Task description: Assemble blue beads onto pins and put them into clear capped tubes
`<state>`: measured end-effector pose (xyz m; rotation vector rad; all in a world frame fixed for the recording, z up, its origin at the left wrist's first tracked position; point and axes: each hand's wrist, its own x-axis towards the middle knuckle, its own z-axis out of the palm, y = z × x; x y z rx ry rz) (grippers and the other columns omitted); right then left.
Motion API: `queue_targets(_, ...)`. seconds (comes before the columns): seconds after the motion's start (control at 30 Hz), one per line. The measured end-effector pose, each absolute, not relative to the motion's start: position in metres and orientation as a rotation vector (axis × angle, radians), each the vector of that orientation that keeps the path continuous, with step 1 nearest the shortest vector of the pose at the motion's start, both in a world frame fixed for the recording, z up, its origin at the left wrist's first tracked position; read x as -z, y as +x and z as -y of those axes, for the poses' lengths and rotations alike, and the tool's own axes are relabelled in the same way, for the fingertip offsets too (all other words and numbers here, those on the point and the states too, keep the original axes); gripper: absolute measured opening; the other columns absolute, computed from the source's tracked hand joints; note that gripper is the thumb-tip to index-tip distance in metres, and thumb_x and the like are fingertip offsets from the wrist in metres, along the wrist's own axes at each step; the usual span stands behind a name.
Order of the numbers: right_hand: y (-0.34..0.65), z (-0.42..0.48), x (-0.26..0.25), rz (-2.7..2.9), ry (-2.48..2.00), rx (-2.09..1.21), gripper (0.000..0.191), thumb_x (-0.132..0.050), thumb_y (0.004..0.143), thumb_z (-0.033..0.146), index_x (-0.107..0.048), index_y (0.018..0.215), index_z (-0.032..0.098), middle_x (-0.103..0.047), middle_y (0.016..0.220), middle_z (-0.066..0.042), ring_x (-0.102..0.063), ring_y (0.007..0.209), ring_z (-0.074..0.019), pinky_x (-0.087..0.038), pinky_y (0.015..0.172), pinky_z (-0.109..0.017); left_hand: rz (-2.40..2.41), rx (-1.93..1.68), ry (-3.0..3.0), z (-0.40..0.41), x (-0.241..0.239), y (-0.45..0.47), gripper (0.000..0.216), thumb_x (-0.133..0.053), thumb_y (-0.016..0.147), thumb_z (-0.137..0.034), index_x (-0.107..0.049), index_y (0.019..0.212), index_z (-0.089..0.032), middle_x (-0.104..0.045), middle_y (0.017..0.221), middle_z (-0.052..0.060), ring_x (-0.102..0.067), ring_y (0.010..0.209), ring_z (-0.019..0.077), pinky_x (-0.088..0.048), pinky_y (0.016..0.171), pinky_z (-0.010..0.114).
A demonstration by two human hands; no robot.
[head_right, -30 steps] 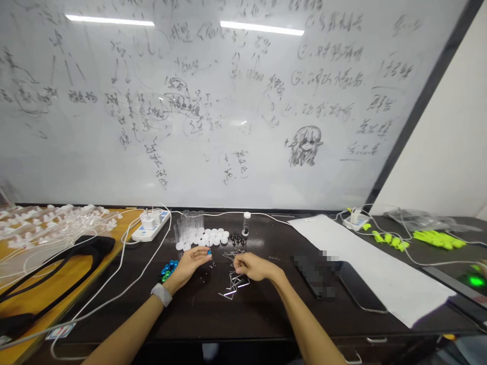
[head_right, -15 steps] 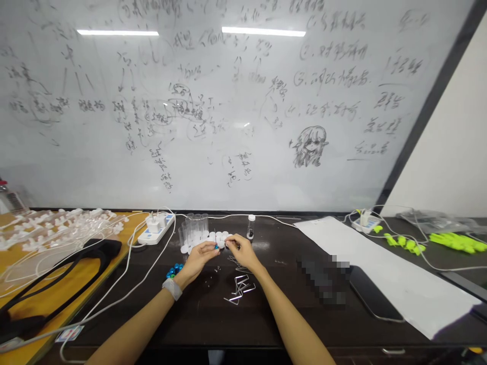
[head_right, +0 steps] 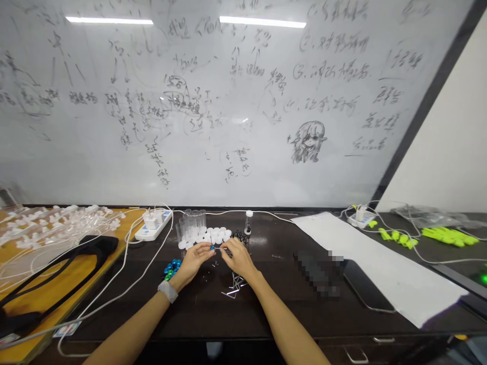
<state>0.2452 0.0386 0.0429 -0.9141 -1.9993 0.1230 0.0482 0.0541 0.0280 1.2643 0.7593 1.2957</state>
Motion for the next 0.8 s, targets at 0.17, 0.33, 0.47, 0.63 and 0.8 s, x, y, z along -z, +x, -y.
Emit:
queue_targets(0.17,0.2420,-0.0371,-0.0425,1.963,-0.916,-0.127,0.016,-0.048,0.099,0.028,-0.062,0.094,0.023,-0.061,0.088,-0.007,-0.054,0.088,-0.0234,-0.044,0.083,-0.037,-0.775,-1.295,1.282,-0.0540,-0.0249,0.0443,0.040,-0.088,0.062,-0.032,-0.071,0.095,-0.016,-0.074,0.085,0.005,-0.070,0.084,0.0200,-0.055,0.083,0.032)
queue_targets(0.33,0.2399,-0.0378,-0.0409,1.964,-0.912,-0.144,0.017,-0.048,0.099,0.029,-0.062,0.092,0.023,-0.061,0.088,-0.006,-0.055,0.087,-0.0229,-0.043,0.084,-0.037,-0.791,-1.284,1.314,-0.0529,-0.0240,0.0438,0.039,-0.088,0.063,-0.031,-0.071,0.095,-0.016,-0.074,0.086,0.006,-0.071,0.086,0.0214,-0.055,0.086,0.034)
queue_targets(0.47,0.2397,-0.0380,-0.0401,1.976,-0.906,-0.143,0.017,-0.048,0.099,0.030,-0.062,0.093,0.023,-0.061,0.088,-0.006,-0.055,0.087,-0.0232,-0.043,0.084,-0.037,-0.783,-1.275,1.315,-0.0517,-0.0251,0.0442,0.039,-0.088,0.063,-0.031,-0.071,0.095,-0.016,-0.074,0.087,0.007,-0.071,0.086,0.0219,-0.055,0.086,0.035)
queue_targets(0.63,0.2410,-0.0366,-0.0421,2.015,-0.903,-0.090,0.016,-0.048,0.100,0.028,-0.062,0.096,0.022,-0.062,0.090,-0.007,-0.055,0.087,-0.0226,-0.044,0.083,-0.036,-0.796,-1.273,1.337,-0.0494,-0.0276,0.0444,0.038,-0.087,0.065,-0.032,-0.072,0.096,-0.015,-0.074,0.086,0.007,-0.071,0.085,0.0213,-0.055,0.085,0.033)
queue_targets(0.8,0.2436,-0.0363,-0.0446,2.091,-0.857,0.074,0.017,-0.047,0.100,0.025,-0.064,0.099,0.021,-0.063,0.091,-0.007,-0.055,0.086,-0.0221,-0.043,0.081,-0.037,-0.833,-1.262,1.376,-0.0485,-0.0274,0.0447,0.038,-0.087,0.064,-0.032,-0.073,0.096,-0.015,-0.075,0.085,0.007,-0.071,0.084,0.0205,-0.055,0.083,0.032)
